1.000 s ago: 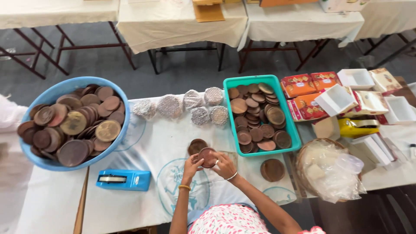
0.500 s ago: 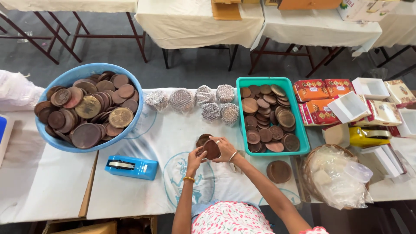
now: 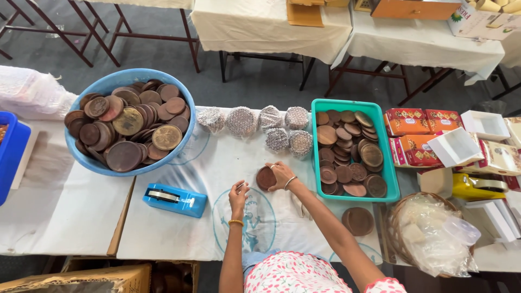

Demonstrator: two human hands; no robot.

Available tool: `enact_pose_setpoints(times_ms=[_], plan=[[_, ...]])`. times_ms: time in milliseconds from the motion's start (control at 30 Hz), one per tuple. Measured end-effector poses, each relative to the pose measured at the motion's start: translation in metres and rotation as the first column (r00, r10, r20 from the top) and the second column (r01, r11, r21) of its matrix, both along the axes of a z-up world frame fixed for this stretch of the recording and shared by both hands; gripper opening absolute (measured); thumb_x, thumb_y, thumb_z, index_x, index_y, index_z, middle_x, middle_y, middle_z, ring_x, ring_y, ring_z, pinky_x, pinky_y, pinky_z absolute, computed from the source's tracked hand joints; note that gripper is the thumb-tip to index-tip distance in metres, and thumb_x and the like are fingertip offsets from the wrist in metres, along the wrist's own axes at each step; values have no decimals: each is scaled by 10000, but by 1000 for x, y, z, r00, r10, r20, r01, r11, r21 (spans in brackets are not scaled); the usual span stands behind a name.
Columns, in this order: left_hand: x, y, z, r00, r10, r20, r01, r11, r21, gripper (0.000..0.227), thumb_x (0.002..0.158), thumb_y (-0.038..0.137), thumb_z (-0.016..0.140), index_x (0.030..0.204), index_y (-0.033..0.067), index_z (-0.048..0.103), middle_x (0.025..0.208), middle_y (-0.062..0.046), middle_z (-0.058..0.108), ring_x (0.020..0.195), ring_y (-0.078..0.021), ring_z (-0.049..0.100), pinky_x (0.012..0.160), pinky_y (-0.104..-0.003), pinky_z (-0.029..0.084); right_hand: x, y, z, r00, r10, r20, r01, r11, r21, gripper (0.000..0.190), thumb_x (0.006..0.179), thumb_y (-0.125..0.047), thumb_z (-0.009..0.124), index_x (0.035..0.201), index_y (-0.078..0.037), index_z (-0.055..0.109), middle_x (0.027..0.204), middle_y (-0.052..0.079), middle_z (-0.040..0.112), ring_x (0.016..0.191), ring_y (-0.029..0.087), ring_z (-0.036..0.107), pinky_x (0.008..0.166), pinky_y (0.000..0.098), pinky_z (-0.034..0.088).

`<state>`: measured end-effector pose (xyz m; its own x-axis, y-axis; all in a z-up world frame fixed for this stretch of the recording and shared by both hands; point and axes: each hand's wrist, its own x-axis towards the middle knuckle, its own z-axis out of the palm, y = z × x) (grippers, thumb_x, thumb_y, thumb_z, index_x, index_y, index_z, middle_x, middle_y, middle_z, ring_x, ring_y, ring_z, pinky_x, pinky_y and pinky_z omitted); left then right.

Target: The person wraps small, round, brown ceramic plates in bubble wrap using both hands. They pick up a plate, cover it with a sheet of bubble wrap, and fold the edges to secure it. The wrapped plates are placed in a row on the table, while unwrapped plates are stored in a blue basin and a green tray.

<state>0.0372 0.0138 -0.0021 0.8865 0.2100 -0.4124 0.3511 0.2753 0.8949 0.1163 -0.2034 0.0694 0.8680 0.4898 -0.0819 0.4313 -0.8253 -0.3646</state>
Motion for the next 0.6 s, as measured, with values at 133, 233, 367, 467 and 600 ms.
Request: enact_pose_setpoints(times_ms=[133, 233, 367, 467, 600], plan=[[0, -8, 9, 999, -32, 8, 32, 999, -8, 347, 976, 234, 634, 1287, 82, 645, 1179, -60, 756, 1001, -146, 704, 775, -304, 545, 3, -3, 1, 999, 8, -50, -10, 999, -35, 1153, 520, -471, 943, 1477, -50, 457, 1259, 161, 676, 1294, 365, 526, 1058, 429, 440], [3, -8, 1, 997, -72, 8, 72, 997, -25, 345, 976, 230, 627, 1289, 86, 642, 1178, -55, 757, 1004, -141, 704, 774, -292, 539, 6, -3, -9, 999, 33, -41, -34, 999, -23, 1132, 512, -454, 953, 1457, -46, 481, 1314, 155, 651, 1275, 367, 534, 1071, 421, 439], [3, -4, -21, 996, -85, 25, 86, 996, -28, 366, 968, 239, 636, 1296, 78, 639, 1171, -59, 758, 988, -150, 710, 767, -297, 548, -4, -2, -19, 995, 63, 71, -64, 998, 15, 1113, 519, -471, 937, 1427, -19, 478, 1420, 180, 576, 1247, 380, 537, 1068, 428, 449], [-1, 0, -22, 994, -106, 27, 106, 994, -5, 379, 973, 260, 644, 1303, 75, 636, 1167, -65, 758, 990, -154, 708, 771, -302, 552, -28, -9, 2, 986, -54, 157, 53, 998, 15, 1058, 554, -484, 907, 1421, -43, 492, 1405, 168, 582, 1256, 368, 535, 1049, 459, 451], [1, 8, -38, 996, -91, 0, 91, 996, -18, 388, 984, 269, 647, 1316, 68, 631, 1179, -69, 747, 1018, -167, 708, 784, -307, 536, -62, -50, 26, 869, -352, 348, 282, 930, 238, 1041, 598, -490, 896, 1456, -58, 495, 1377, 165, 587, 1258, 367, 530, 1038, 498, 443]])
